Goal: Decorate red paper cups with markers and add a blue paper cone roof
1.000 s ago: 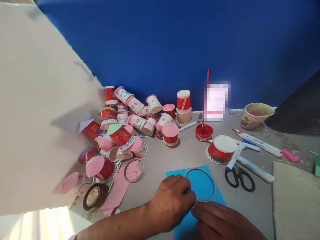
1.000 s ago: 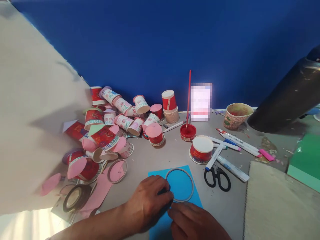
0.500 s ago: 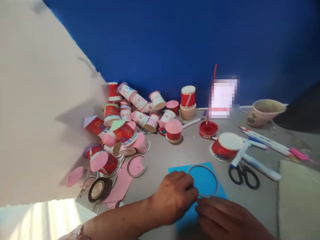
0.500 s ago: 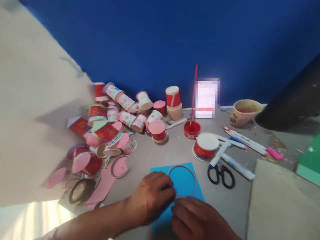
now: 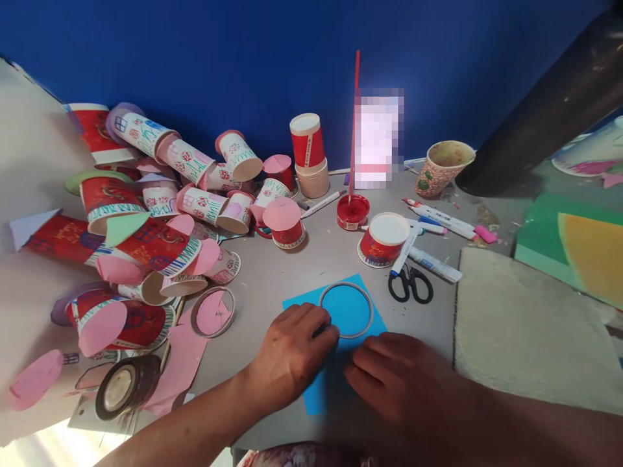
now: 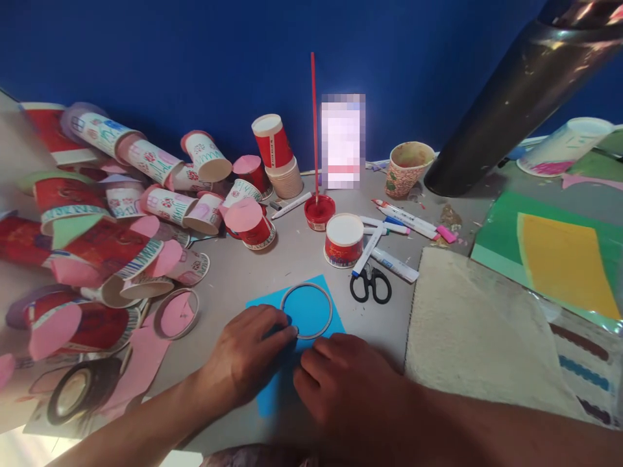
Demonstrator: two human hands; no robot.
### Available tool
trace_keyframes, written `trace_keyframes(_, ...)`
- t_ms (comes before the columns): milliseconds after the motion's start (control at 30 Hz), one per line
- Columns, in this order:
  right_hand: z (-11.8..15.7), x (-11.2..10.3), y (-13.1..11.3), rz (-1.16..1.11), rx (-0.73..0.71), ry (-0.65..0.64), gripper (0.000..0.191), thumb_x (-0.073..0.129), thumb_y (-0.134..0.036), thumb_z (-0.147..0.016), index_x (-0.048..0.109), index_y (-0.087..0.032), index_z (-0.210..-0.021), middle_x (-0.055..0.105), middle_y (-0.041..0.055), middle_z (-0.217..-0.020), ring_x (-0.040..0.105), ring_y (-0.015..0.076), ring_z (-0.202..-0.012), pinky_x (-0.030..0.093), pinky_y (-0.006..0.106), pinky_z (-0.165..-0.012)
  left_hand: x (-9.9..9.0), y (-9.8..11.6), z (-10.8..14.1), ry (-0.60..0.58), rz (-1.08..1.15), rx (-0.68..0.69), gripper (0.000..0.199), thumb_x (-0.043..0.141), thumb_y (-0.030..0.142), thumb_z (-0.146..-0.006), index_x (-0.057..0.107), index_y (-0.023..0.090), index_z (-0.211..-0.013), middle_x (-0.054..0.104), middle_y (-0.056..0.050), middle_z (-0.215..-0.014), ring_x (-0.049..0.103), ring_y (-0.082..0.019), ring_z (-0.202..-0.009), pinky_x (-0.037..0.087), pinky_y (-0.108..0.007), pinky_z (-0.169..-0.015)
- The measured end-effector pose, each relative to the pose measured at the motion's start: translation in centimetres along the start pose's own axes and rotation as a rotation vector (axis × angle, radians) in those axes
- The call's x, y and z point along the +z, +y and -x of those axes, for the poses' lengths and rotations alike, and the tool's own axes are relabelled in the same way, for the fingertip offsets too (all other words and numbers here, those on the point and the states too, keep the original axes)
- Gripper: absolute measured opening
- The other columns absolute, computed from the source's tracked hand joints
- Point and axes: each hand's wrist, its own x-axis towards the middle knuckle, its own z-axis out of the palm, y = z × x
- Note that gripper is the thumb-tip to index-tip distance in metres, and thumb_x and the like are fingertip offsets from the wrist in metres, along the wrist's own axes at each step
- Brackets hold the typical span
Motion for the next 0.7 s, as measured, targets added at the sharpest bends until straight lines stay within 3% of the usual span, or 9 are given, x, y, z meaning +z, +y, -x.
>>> trace_keyframes(700,-0.56,-0.62,-0.27,0.068,-0.024,-0.040,0.016,0.056,-0.008,-0.089,0.061,-0.020,-0.080,0.061,0.0026,-0.072,0.054,0.0198,-0.066,0.039,0.037,-0.062,0.36,-0.29,0.04,0.005,-0.006,0.001,0.016,0.056,0.011,-0.100,0.069,0.019,-0.104,0.067,-0.006,-0.095,0.060,-0.020,-0.087,0.046,-0.033,-0.072)
